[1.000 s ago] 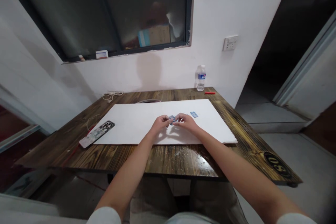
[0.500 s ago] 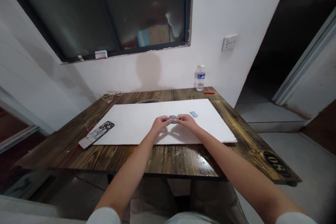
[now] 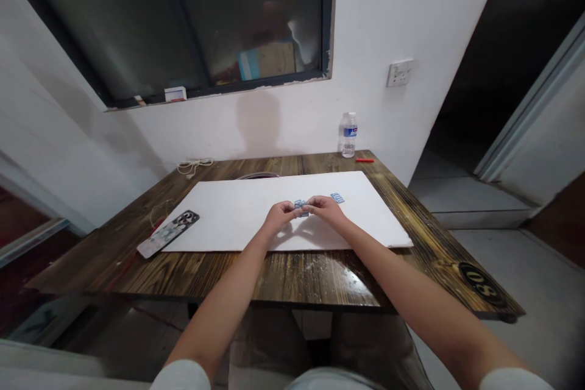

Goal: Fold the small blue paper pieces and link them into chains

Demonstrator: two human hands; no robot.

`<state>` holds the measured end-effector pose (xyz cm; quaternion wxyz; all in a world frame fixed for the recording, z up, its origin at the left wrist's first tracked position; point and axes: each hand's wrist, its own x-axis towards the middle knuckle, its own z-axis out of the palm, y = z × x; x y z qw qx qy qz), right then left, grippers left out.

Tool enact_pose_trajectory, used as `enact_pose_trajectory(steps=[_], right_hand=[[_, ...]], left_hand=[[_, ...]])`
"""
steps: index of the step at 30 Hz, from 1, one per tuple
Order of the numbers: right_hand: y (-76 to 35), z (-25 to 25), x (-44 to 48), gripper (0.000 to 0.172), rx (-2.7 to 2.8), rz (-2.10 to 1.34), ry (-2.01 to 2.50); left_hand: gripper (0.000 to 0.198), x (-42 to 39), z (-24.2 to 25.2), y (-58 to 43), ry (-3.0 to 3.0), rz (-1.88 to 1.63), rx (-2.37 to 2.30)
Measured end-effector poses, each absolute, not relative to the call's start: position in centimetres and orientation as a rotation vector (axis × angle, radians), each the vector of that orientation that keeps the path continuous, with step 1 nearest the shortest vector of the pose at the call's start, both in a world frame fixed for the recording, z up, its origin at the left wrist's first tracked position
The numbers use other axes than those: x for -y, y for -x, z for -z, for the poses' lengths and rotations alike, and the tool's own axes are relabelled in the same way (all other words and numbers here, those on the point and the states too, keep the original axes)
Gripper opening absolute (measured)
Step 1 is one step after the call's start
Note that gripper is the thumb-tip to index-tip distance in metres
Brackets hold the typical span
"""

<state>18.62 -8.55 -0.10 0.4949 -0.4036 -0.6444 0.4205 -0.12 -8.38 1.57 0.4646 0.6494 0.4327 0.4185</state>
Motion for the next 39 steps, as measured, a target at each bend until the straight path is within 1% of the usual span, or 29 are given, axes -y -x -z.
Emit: enact_pose_trajectory(steps=[3, 9, 19, 23, 29, 31, 34, 39], right_hand=[[-18.58, -0.17, 8.72, 0.039, 1.537, -1.035, 0.98], [-18.68, -0.42, 9.04, 0.039, 1.53, -0.986, 1.037], [-18.66, -0.52, 9.04, 0.04, 1.52, -0.995, 1.038], [-18.64, -0.31, 8.8, 0.04, 1.535, -0.979, 1.029], [-18.82, -0.05, 8.57, 0.038, 1.603, -0.972, 0.955], [-18.92, -0.12, 8.61, 0.035, 1.66, -0.933, 0.916], [-19.11, -0.34, 8.74, 0.026, 1.744, -0.823, 0.877], [-19.52, -0.65, 8.8, 0.016, 1.82, -0.703, 0.832]], left_hand=[[0.037, 8.54, -1.68, -0.02, -1.597, -1.024, -1.052], [0.031, 8.6, -1.42, 0.07, -1.607, -0.969, -0.999], [0.032, 8.39, -1.33, 0.06, -1.502, -0.981, -1.006], [0.035, 8.58, -1.41, -0.02, -1.473, -1.005, -0.973], [0.036, 8.68, -1.65, 0.01, -1.622, -0.992, -0.948], [0.036, 8.67, -1.66, 0.0, -1.675, -0.988, -0.966], [0.035, 8.62, -1.49, -0.03, -1.743, -0.988, -1.019], [0.027, 8.54, -1.31, -0.04, -1.838, -0.992, -1.084]])
